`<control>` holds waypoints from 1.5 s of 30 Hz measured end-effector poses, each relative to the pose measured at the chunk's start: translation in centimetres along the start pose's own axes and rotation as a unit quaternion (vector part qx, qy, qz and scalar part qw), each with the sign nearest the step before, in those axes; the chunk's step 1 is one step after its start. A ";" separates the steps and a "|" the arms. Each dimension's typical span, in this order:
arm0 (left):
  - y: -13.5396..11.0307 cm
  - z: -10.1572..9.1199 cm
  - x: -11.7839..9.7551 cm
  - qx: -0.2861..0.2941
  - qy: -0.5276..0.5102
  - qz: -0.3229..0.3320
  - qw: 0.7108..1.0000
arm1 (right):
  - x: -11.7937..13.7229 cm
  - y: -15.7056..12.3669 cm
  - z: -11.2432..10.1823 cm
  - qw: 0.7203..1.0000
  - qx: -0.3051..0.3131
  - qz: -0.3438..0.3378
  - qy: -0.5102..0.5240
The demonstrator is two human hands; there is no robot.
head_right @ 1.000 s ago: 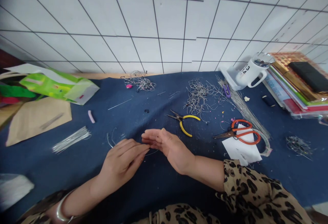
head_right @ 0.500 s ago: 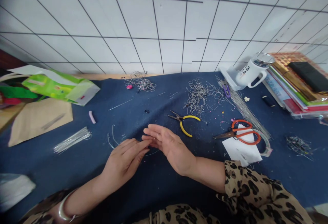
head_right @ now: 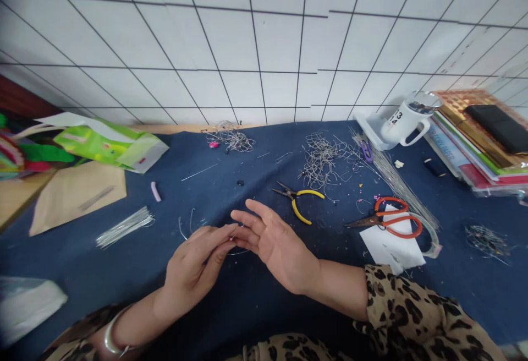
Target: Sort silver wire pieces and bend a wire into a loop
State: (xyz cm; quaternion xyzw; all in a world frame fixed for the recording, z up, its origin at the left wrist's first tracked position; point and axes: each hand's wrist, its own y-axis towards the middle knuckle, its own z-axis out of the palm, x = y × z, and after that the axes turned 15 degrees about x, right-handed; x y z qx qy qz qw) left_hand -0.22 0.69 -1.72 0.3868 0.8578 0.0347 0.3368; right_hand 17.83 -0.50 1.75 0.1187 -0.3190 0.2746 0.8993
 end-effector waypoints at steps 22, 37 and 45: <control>0.4 0.0 -0.3 0.013 0.011 0.054 0.998 | -0.5 0.0 -0.7 0.997 0.021 0.007 -0.076; 0.3 0.1 -0.1 0.022 0.013 0.053 0.998 | -0.7 -0.1 -1.1 0.995 0.036 0.000 -0.094; 0.2 0.3 0.0 0.020 0.012 0.053 0.998 | -0.7 -0.1 -1.2 0.994 0.039 -0.002 -0.101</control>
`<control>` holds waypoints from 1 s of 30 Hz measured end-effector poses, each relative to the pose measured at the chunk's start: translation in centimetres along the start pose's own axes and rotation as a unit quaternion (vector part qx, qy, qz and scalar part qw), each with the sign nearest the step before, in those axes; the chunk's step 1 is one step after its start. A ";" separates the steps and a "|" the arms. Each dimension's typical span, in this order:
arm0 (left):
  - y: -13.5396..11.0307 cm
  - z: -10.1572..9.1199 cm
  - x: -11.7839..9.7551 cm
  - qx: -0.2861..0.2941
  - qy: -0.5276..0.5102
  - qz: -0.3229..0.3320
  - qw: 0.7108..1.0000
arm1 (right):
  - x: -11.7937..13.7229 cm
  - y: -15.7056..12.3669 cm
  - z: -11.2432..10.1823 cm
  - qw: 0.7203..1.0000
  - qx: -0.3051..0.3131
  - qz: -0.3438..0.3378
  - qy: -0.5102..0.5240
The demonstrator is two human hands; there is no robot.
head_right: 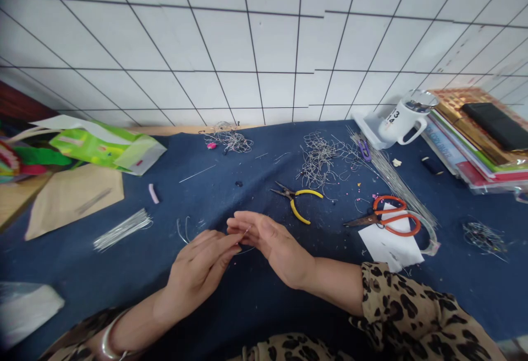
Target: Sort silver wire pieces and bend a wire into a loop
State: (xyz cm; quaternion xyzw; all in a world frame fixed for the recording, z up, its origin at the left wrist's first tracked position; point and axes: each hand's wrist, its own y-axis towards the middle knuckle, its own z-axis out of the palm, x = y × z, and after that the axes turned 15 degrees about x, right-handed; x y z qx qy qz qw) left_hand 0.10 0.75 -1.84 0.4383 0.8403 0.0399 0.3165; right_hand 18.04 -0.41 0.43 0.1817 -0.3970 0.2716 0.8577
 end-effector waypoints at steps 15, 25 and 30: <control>0.0 0.0 0.0 0.014 0.004 -0.011 1.000 | 0.1 0.0 -0.2 0.999 -0.001 0.004 -0.031; 0.3 0.0 -0.1 0.015 0.004 -0.039 0.999 | -0.3 -0.4 -0.5 0.996 -0.009 0.026 -0.079; 0.3 -0.1 -0.2 -0.014 -0.022 -0.069 0.997 | -0.1 -0.4 0.1 0.996 -0.017 0.015 -0.086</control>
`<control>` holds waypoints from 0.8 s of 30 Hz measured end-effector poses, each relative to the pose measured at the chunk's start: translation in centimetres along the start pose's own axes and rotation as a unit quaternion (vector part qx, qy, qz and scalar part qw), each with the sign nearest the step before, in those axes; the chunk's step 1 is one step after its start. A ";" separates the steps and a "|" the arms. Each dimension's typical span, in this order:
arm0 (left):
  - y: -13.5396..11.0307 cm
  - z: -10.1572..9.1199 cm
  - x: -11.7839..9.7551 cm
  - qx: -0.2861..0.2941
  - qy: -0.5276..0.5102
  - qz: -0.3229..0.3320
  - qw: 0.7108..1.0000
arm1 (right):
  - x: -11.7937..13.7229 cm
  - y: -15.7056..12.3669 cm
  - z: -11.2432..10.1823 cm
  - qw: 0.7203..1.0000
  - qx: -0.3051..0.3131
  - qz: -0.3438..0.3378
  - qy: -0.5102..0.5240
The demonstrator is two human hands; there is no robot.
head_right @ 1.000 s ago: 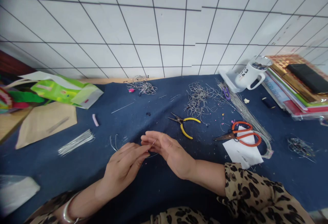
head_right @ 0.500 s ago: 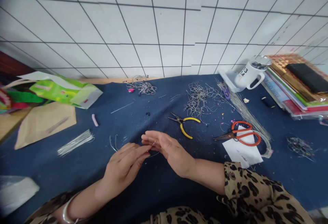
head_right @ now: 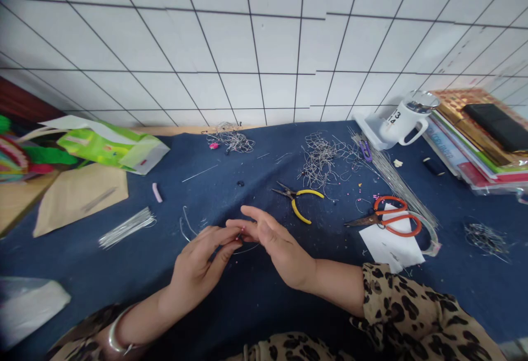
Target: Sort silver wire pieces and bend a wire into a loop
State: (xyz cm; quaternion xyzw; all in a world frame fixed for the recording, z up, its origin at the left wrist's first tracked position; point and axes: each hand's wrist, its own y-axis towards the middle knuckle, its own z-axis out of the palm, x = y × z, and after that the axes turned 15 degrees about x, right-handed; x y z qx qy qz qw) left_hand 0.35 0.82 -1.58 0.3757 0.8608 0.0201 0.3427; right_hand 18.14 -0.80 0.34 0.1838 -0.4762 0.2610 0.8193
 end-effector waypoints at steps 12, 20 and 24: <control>-0.1 -0.2 -0.3 -0.033 -0.009 0.042 0.999 | 1.0 0.3 0.2 0.982 -0.086 0.028 -0.163; -0.2 -0.4 -0.1 -0.030 -0.014 0.079 0.996 | 1.3 0.4 0.0 0.973 -0.117 0.053 -0.190; 0.0 -0.6 -0.2 -0.017 -0.032 0.051 0.998 | 2.7 0.4 -0.2 0.932 -0.060 0.007 -0.358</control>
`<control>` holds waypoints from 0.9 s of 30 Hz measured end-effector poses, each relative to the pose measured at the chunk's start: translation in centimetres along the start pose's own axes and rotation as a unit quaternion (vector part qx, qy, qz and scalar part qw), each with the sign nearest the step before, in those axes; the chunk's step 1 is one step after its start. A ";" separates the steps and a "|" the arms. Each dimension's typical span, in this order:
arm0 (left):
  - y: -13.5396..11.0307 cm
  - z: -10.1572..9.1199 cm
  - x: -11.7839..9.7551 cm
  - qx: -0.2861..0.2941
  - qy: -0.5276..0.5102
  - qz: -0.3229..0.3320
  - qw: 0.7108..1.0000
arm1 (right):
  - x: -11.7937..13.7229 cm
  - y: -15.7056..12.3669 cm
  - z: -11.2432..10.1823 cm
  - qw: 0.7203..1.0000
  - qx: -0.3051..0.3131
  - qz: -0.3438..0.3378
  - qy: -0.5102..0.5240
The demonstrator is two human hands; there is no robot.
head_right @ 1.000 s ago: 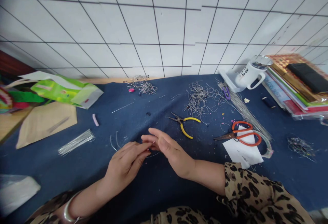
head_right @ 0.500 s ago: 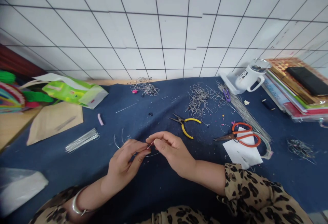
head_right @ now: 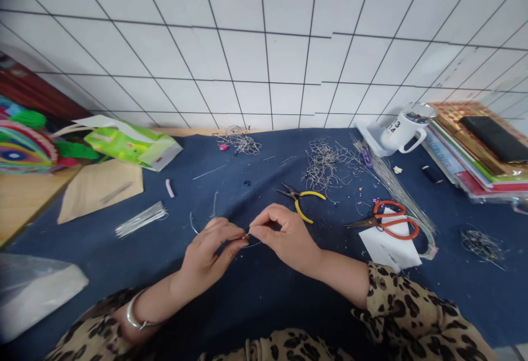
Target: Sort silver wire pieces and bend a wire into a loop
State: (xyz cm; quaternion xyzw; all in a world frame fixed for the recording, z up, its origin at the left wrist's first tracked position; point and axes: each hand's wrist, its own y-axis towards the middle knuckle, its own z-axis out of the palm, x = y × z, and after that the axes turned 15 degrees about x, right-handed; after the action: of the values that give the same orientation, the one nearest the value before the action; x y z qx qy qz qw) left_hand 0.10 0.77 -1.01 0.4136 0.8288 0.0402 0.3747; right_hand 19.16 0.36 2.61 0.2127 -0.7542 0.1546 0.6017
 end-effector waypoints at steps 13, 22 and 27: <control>0.5 -1.1 0.3 0.071 -0.142 0.014 0.987 | 0.5 -0.1 0.3 0.969 0.016 -0.136 -0.206; 0.0 -1.5 2.6 -0.060 0.022 -0.039 0.997 | -3.0 0.3 2.5 0.920 0.133 -0.091 -0.356; 0.0 -1.1 2.5 -0.047 0.032 -0.036 0.998 | -4.5 0.2 3.7 0.862 0.154 -0.103 -0.472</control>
State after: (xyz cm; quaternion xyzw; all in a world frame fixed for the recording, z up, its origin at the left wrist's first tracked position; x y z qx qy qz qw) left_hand -1.56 2.85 -1.66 0.3643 0.8519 0.0785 0.3681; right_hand 16.81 -0.65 -2.64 0.4262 -0.8886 0.0866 0.1455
